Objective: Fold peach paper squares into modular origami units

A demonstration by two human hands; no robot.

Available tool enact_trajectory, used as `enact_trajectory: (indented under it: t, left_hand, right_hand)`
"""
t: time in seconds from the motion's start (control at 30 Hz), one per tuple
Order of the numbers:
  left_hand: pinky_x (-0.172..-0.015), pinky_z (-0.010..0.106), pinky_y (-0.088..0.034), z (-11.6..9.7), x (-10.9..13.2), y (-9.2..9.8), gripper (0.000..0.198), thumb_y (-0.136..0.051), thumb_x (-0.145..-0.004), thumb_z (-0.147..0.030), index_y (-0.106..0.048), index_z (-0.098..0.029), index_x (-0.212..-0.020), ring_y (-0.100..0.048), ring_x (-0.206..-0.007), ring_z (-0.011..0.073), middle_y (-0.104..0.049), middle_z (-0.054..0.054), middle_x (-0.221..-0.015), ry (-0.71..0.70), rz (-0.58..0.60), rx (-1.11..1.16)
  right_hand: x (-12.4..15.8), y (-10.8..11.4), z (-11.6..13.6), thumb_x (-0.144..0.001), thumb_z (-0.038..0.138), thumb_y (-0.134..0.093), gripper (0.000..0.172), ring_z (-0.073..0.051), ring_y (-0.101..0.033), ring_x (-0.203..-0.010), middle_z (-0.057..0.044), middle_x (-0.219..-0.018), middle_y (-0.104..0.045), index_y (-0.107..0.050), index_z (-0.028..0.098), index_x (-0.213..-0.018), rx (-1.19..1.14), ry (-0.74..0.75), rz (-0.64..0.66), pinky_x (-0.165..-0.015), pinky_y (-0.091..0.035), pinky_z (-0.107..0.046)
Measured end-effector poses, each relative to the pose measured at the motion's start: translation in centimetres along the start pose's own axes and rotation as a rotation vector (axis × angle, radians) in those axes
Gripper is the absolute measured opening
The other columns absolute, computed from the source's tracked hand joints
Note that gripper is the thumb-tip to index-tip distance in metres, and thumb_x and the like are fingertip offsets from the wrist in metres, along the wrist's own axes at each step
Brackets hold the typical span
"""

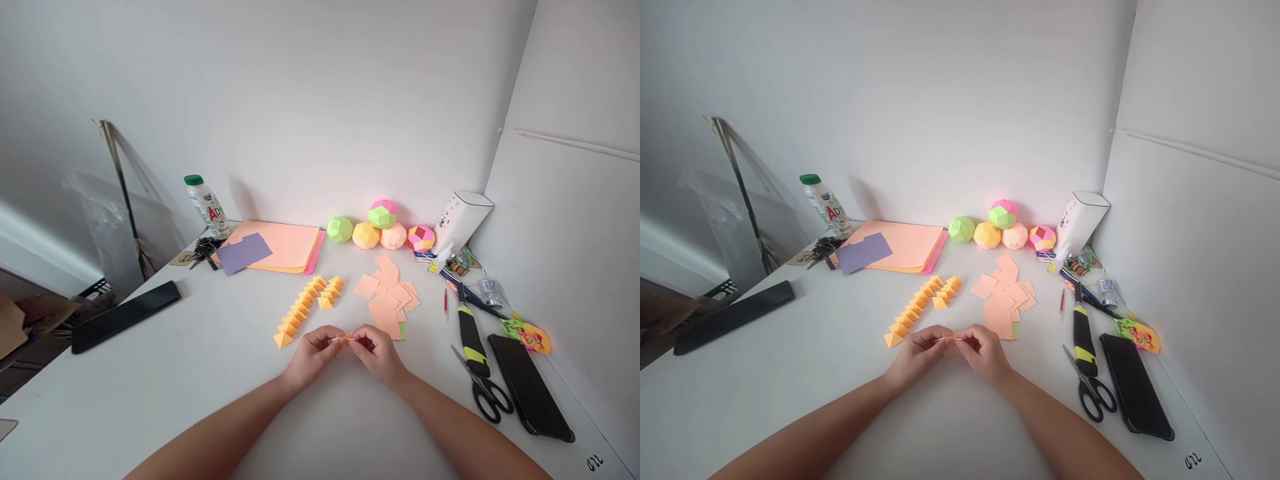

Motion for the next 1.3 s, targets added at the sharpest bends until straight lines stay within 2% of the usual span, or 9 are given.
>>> enact_trajectory:
  t: [0.1,0.3,0.7,1.3]
  left_hand:
    - [-0.072,0.029,-0.05,-0.1,0.0,0.0,0.023,-0.062,-0.078,-0.04,-0.068,-0.018,-0.082,-0.061,-0.077,0.0178,-0.068,0.005,-0.082,0.027,0.021,0.022]
    - [-0.067,0.027,-0.048,0.6,0.0,0.3,0.023,-0.062,-0.079,-0.039,-0.069,-0.018,-0.076,-0.058,-0.07,0.0159,-0.065,0.003,-0.072,0.021,-0.008,-0.041]
    - [-0.074,0.03,-0.051,0.6,-0.1,0.4,0.02,-0.065,-0.076,-0.036,-0.074,-0.019,-0.078,-0.061,-0.081,0.0199,-0.067,0.007,-0.084,-0.027,-0.028,-0.039]
    - [-0.074,0.03,-0.052,1.1,-0.2,0.5,0.014,-0.066,-0.077,-0.031,-0.075,-0.02,-0.08,-0.063,-0.083,0.0197,-0.07,0.007,-0.087,-0.086,-0.002,-0.002]
  right_hand:
    - [0.0,0.0,0.0,-0.082,0.037,-0.055,0.024,-0.011,-0.043,-0.051,0.0,-0.065,-0.055,-0.052,0.019,-0.067,-0.018,-0.03,0.016,-0.045,-0.037,-0.023]
    - [0.0,0.1,-0.1,-0.082,0.039,-0.056,0.027,-0.011,-0.041,-0.051,0.002,-0.059,-0.046,-0.049,0.019,-0.065,-0.025,-0.07,0.004,-0.045,-0.035,-0.023]
    - [0.1,0.2,-0.9,-0.078,0.044,-0.06,0.03,-0.011,-0.046,-0.05,0.003,-0.06,-0.048,-0.049,0.018,-0.067,-0.12,-0.196,0.04,-0.046,-0.039,-0.024]
    - [0.0,0.3,-1.4,-0.077,0.041,-0.064,0.027,-0.011,-0.047,-0.051,0.004,-0.061,-0.05,-0.049,0.019,-0.07,-0.206,-0.252,0.061,-0.049,-0.043,-0.025]
Point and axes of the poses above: each hand's wrist, its own x-axis away from the middle knuckle, its own y-axis out of the back of the hand, z = x × y, the point moved 2 cm from there along -x, towards the middle knuckle
